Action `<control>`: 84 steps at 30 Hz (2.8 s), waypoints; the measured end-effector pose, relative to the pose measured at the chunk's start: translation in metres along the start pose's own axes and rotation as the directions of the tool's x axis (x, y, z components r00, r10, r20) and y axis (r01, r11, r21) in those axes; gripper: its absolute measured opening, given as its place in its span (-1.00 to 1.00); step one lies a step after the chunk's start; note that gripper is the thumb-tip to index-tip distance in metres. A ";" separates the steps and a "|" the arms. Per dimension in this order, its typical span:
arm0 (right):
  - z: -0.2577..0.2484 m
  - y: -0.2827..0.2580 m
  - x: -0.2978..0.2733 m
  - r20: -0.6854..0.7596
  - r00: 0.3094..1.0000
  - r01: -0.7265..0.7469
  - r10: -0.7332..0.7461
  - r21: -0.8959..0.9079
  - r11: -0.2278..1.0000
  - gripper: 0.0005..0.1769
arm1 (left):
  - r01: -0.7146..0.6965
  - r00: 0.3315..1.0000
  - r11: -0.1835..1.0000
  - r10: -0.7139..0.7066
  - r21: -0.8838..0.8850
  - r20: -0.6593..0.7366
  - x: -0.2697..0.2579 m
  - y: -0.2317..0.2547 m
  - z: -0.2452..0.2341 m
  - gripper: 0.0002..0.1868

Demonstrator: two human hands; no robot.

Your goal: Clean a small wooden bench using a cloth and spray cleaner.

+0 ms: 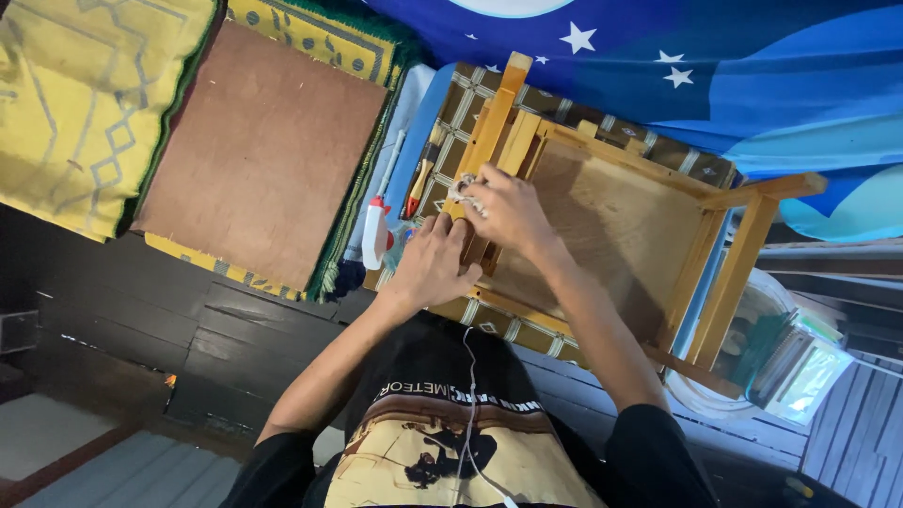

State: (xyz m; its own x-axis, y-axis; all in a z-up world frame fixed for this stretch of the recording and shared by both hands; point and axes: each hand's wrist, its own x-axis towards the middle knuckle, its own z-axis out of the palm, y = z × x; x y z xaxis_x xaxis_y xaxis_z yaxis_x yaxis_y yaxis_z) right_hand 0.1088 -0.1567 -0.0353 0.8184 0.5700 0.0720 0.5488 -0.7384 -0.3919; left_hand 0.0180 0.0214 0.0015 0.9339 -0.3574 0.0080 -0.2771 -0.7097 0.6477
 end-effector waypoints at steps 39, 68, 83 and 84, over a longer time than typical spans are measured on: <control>-0.018 -0.111 -0.053 -0.010 0.861 -0.500 0.508 0.157 0.851 -0.68 | -0.530 0.844 0.777 0.524 -0.340 -0.117 -0.064 -0.044 -0.033 -0.46; 0.011 0.034 0.069 -0.635 0.725 -0.468 0.266 -0.172 0.867 -0.86 | -0.454 0.890 0.830 0.436 -0.324 -0.130 -0.062 -0.039 -0.050 -0.43; -0.039 -0.062 -0.021 -0.021 0.952 -0.302 0.305 0.087 0.949 -0.82 | -0.367 0.919 0.854 0.271 -0.369 -0.286 -0.039 -0.029 -0.016 -0.77; -0.039 -0.059 -0.019 -0.010 0.956 -0.290 0.292 0.089 0.953 -0.82 | -0.356 0.921 0.860 0.256 -0.367 -0.293 -0.038 -0.027 -0.017 -0.77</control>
State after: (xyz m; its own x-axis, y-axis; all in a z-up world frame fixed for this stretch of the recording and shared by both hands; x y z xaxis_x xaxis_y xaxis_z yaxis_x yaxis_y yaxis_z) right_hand 0.0673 -0.1379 0.0224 0.9447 0.3261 -0.0359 0.2708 -0.8369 -0.4756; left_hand -0.0059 0.0640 -0.0030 0.8555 -0.3330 0.3965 -0.4875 -0.2602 0.8334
